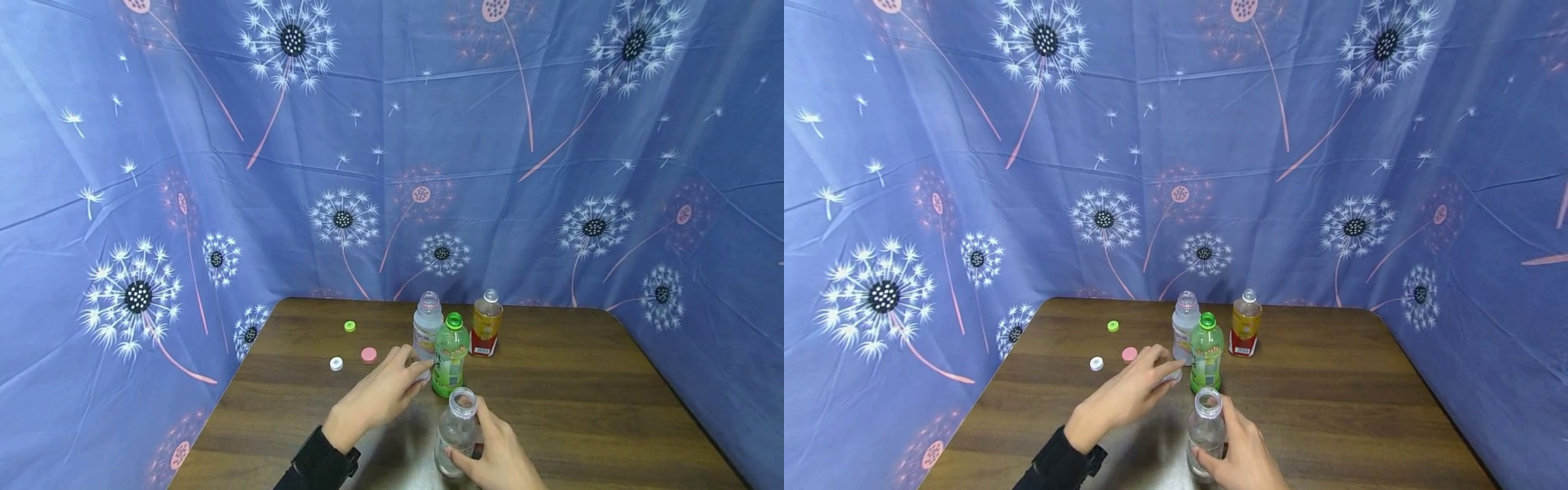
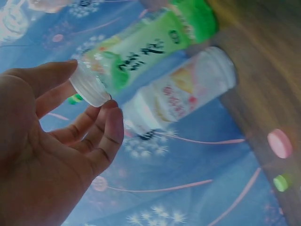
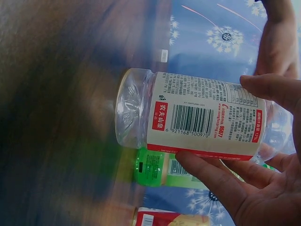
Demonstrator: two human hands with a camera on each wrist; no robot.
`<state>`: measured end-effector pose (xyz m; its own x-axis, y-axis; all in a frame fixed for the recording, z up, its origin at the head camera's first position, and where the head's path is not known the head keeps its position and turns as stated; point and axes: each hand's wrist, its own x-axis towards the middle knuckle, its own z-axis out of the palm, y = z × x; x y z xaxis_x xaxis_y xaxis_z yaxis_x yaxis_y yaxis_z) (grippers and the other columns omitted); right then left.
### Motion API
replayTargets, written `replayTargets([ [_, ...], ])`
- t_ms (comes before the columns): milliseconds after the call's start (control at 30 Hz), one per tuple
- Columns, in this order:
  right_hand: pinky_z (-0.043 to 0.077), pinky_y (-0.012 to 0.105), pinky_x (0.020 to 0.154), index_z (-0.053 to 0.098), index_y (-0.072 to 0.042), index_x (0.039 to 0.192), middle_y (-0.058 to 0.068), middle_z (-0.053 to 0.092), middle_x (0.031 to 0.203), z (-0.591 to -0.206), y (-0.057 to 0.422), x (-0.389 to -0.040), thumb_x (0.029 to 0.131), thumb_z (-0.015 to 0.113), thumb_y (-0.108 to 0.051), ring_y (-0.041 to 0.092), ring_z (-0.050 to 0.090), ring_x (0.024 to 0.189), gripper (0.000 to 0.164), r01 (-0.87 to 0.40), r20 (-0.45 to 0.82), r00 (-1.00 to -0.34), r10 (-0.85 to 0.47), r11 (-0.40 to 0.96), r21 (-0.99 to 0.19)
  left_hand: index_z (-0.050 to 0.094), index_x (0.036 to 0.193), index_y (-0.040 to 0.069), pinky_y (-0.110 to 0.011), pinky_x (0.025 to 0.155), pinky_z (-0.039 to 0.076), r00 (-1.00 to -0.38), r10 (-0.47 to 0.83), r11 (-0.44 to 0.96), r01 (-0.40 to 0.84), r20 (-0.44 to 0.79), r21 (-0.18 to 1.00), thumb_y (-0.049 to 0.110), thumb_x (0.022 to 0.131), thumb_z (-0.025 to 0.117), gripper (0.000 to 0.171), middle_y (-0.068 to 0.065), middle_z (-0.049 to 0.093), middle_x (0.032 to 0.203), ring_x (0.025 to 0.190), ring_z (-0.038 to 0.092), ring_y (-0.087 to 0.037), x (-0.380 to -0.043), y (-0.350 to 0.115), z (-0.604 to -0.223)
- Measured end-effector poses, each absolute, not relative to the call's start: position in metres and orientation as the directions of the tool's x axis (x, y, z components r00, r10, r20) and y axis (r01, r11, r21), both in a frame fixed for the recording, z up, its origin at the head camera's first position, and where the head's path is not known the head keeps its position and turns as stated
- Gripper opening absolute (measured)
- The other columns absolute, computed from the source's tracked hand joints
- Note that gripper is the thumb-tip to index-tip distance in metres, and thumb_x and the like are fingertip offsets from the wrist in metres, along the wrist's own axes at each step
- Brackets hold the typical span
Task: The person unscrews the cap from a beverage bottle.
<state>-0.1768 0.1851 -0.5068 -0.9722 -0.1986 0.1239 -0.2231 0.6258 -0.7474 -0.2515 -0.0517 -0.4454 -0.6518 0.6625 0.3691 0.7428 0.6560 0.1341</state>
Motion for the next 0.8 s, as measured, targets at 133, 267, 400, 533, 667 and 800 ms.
replayTargets([
  [133, 0.061, 0.025, 0.068, 0.044, -0.011, 0.139, 0.016, 0.066, 0.118, -0.508, 0.186, -0.176, 0.077, 0.088, -0.038, 0.027, 0.070, 0.100, 0.081, -0.237, 0.143, -0.970, -0.197, 0.630, -0.740, 0.062, 0.138, 0.018, -0.021, 0.084, 0.050, -0.589, 0.684, 0.600, 0.790, 0.431, 0.127, 0.026, 0.103, 0.060, 0.036, -0.001, 0.055, 0.123, 0.106, 0.054, -0.014, -0.246, -0.043, -0.435],
  [267, 0.060, 0.022, 0.067, 0.045, -0.013, 0.139, 0.015, 0.067, 0.118, -0.510, 0.185, -0.175, 0.077, 0.088, -0.037, 0.026, 0.071, 0.100, 0.079, -0.270, 0.185, -0.963, -0.199, 0.627, -0.731, 0.061, 0.140, 0.018, -0.019, 0.083, 0.049, -0.536, 0.694, 0.566, 0.819, 0.480, 0.096, 0.027, 0.103, 0.060, 0.039, 0.000, 0.053, 0.122, 0.106, 0.055, -0.015, -0.242, -0.036, -0.426],
  [400, 0.057, 0.017, 0.067, 0.045, -0.013, 0.141, 0.012, 0.068, 0.118, -0.514, 0.186, -0.174, 0.079, 0.087, -0.036, 0.022, 0.072, 0.097, 0.079, -0.318, 0.241, -0.948, -0.208, 0.623, -0.715, 0.060, 0.141, 0.019, -0.016, 0.084, 0.048, -0.486, 0.704, 0.542, 0.839, 0.518, 0.051, 0.026, 0.102, 0.061, 0.040, -0.001, 0.054, 0.119, 0.106, 0.054, -0.013, -0.236, -0.029, -0.419],
  [533, 0.058, 0.017, 0.066, 0.043, -0.006, 0.145, 0.012, 0.068, 0.120, -0.516, 0.186, -0.173, 0.081, 0.086, -0.035, 0.022, 0.073, 0.096, 0.083, -0.357, 0.280, -0.934, -0.222, 0.620, -0.699, 0.057, 0.145, 0.022, -0.015, 0.085, 0.047, -0.438, 0.726, 0.520, 0.854, 0.530, -0.006, 0.024, 0.102, 0.061, 0.043, 0.000, 0.054, 0.120, 0.110, 0.053, -0.012, -0.230, -0.024, -0.414],
  [667, 0.060, 0.021, 0.065, 0.040, -0.003, 0.147, 0.015, 0.067, 0.123, -0.517, 0.186, -0.172, 0.081, 0.085, -0.035, 0.028, 0.072, 0.099, 0.086, -0.357, 0.275, -0.934, -0.228, 0.610, -0.707, 0.058, 0.144, 0.023, -0.014, 0.086, 0.047, -0.409, 0.744, 0.498, 0.866, 0.528, -0.031, 0.026, 0.102, 0.061, 0.042, 0.000, 0.053, 0.121, 0.110, 0.053, -0.011, -0.224, -0.020, -0.411],
  [800, 0.061, 0.025, 0.065, 0.035, -0.004, 0.151, 0.021, 0.065, 0.129, -0.517, 0.187, -0.171, 0.081, 0.085, -0.033, 0.037, 0.070, 0.104, 0.091, -0.342, 0.254, -0.940, -0.229, 0.599, -0.724, 0.061, 0.141, 0.023, -0.014, 0.087, 0.047, -0.391, 0.758, 0.481, 0.875, 0.522, -0.044, 0.028, 0.103, 0.060, 0.039, 0.001, 0.054, 0.122, 0.111, 0.053, -0.011, -0.220, -0.016, -0.410],
])
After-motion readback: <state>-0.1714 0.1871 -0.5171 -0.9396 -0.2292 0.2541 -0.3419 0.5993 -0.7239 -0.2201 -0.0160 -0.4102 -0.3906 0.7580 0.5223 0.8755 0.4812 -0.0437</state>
